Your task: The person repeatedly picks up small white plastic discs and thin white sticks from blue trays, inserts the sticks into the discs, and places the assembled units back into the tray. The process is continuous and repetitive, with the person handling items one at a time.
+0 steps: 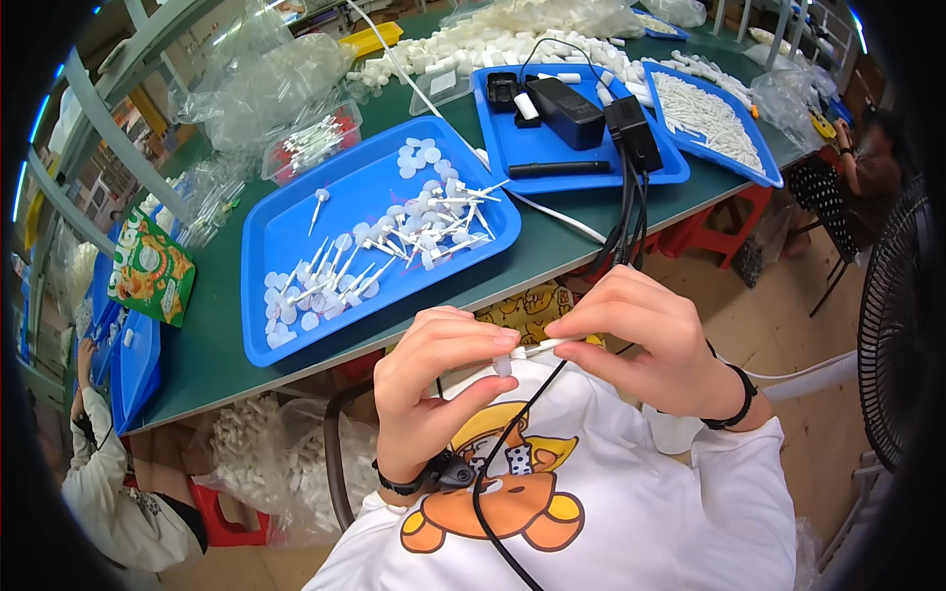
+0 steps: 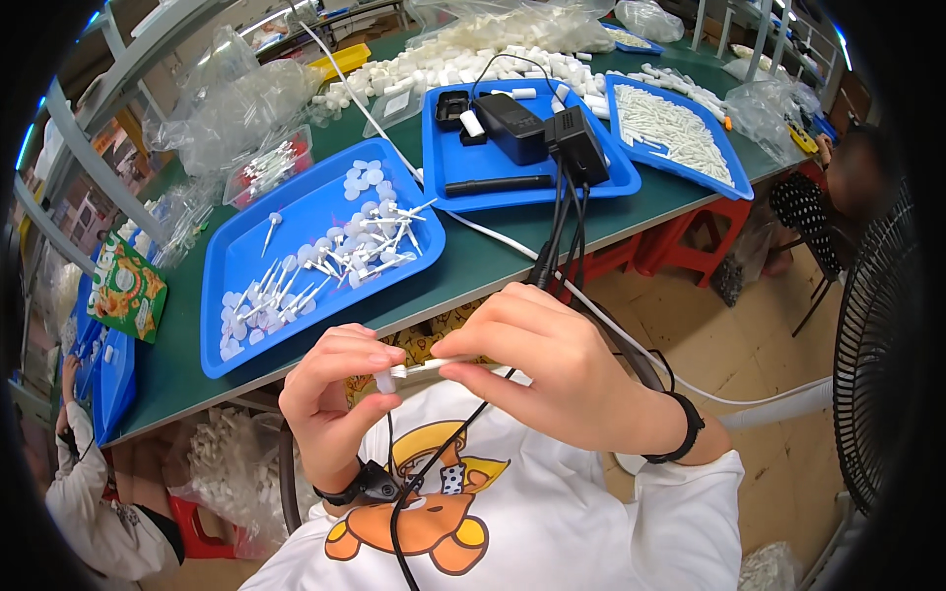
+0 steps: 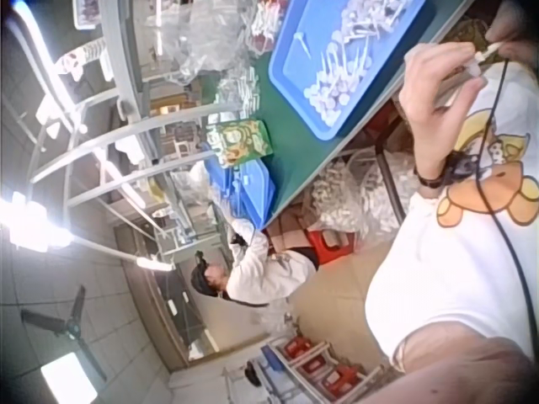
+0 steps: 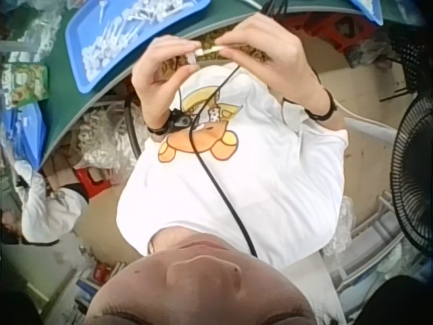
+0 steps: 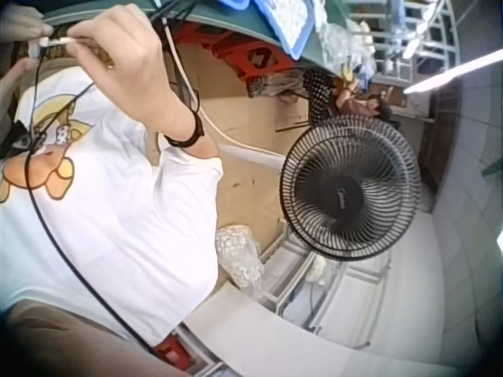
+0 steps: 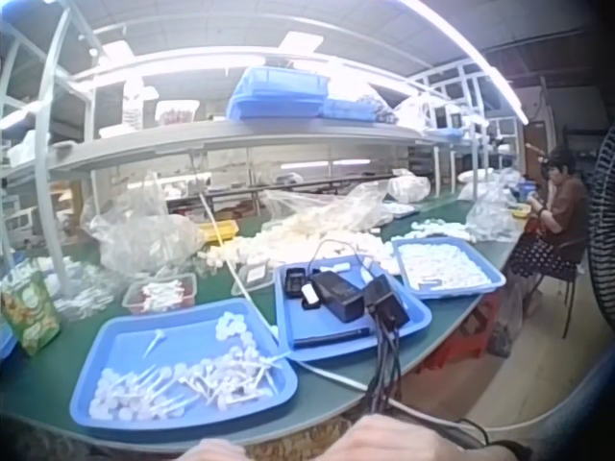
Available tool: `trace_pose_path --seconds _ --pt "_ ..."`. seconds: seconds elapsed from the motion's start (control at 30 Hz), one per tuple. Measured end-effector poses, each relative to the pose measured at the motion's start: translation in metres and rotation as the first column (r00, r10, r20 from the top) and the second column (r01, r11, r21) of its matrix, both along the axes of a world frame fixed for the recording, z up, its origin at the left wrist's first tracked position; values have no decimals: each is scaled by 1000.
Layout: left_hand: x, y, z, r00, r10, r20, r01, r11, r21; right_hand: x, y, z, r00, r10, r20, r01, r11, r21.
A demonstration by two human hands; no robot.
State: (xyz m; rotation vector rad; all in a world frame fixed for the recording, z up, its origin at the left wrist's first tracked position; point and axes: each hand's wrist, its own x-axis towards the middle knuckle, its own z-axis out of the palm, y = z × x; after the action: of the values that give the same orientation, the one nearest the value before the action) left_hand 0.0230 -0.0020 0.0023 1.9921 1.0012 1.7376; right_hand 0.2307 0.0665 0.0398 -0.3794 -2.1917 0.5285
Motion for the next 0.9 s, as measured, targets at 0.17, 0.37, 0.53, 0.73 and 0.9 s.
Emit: trace_pose_path --seconds 0.17,0.37,0.53,0.73,0.9 --pt "0 -1 0 1000 -3 -5 3 1000 -7 -4 -3 2 1000 24 4 -24 1000 3" --pt "0 -1 2 1000 -13 5 13 1000 6 -7 -6 -1 998 20 -55 -21 1000 -16" --pt "1 -2 3 1000 -12 3 12 1000 13 -8 -10 -3 996 19 -91 -22 999 -36" --pt "0 -2 3 1000 -15 -9 15 999 33 -10 -13 -3 994 10 -109 -17 998 -63" --pt "0 -2 3 1000 -20 -24 21 999 41 -9 -15 -3 996 7 -89 -18 993 -118"
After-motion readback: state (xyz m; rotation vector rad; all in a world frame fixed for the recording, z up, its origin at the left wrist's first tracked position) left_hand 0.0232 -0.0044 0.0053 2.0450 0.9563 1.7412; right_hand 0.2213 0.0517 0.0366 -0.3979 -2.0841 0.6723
